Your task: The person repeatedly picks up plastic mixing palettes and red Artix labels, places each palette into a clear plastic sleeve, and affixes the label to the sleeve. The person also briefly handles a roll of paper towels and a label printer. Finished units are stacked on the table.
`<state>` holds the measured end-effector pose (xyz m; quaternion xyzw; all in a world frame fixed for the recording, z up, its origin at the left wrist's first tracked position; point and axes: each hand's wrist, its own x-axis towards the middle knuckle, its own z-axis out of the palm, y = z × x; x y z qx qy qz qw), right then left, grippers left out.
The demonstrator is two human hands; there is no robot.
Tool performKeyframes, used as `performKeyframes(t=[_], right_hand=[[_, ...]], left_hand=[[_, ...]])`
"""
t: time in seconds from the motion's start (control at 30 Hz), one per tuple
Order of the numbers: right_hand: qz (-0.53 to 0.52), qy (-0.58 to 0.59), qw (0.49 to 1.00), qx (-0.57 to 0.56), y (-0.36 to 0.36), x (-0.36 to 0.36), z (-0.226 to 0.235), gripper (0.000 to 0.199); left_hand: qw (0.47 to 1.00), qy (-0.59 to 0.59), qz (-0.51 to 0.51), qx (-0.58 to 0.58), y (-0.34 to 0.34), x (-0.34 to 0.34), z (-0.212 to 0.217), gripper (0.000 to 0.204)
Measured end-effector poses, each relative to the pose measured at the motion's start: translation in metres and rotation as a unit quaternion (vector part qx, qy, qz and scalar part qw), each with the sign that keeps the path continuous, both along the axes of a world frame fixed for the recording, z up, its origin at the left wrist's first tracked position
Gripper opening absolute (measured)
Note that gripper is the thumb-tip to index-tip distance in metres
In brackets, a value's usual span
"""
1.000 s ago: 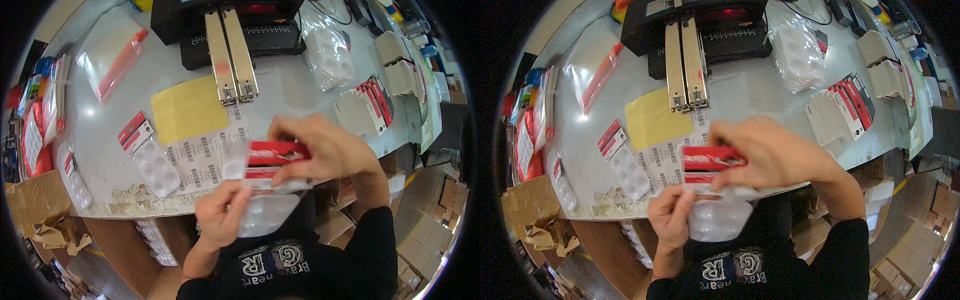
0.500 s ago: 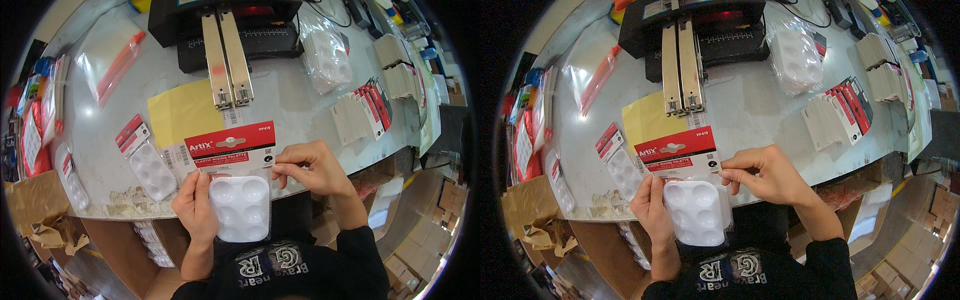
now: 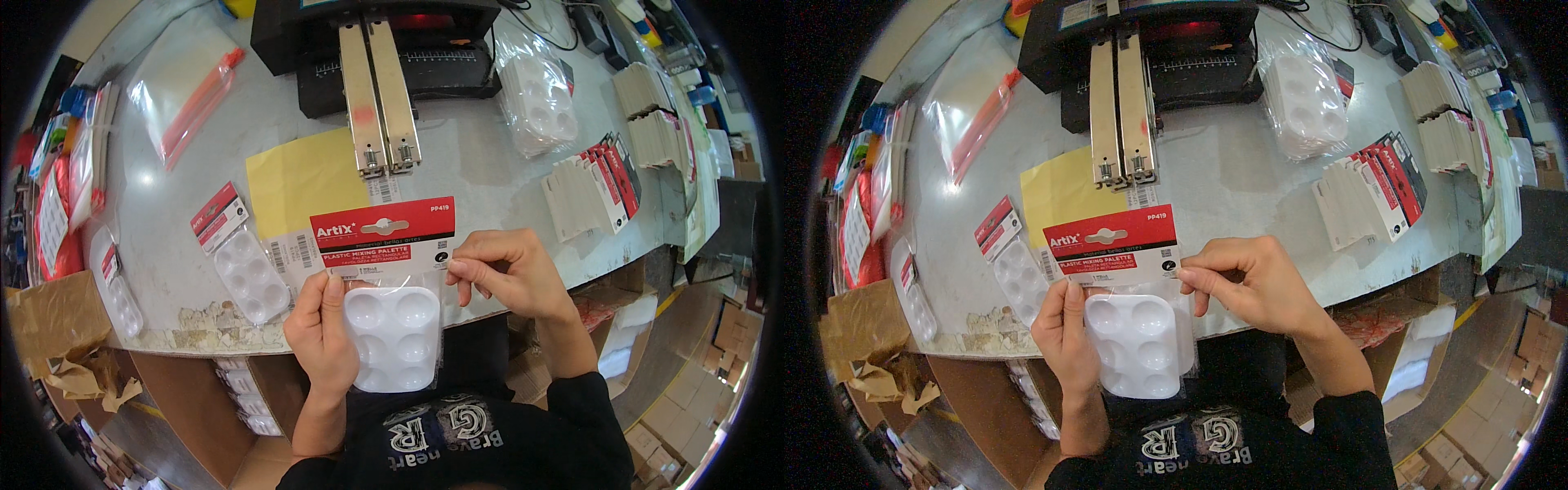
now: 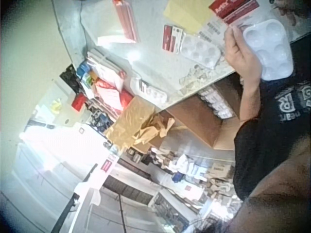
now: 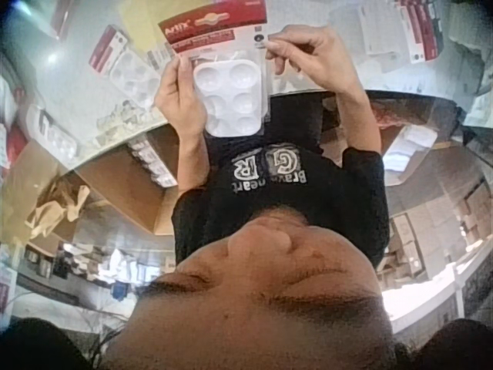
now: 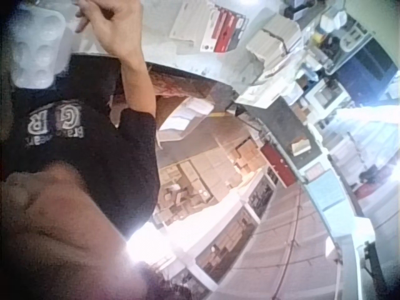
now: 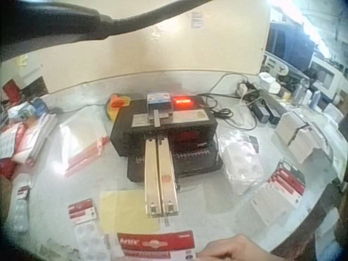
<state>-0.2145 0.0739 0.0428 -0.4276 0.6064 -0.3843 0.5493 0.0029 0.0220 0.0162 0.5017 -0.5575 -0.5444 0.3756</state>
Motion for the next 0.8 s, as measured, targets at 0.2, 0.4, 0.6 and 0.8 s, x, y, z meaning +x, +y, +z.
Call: performKeyframes(t=[0.2,0.4,0.6,0.8], right_hand=[[0.002,0.035,0.995,-0.089,0.0036,0.0059,-0.0041,0.012],[-0.001,0.034,0.996,-0.086,0.0041,0.0088,-0.0057,0.012],[-0.064,-0.049,0.996,0.036,0.004,0.0083,-0.0042,0.012],[-0.055,-0.049,0.997,0.022,0.0014,0.0067,-0.0082,0.013]], left_hand=[[0.999,-0.003,0.026,-0.035,-0.001,-0.0034,-0.0005,0.019],[0.999,-0.003,0.02,-0.029,-0.0038,-0.0035,0.0023,0.02],[0.999,-0.026,0.013,-0.029,-0.0054,-0.0025,0.0014,0.022],[1.0,0.008,0.011,-0.016,-0.0049,-0.0022,-0.0011,0.022]])
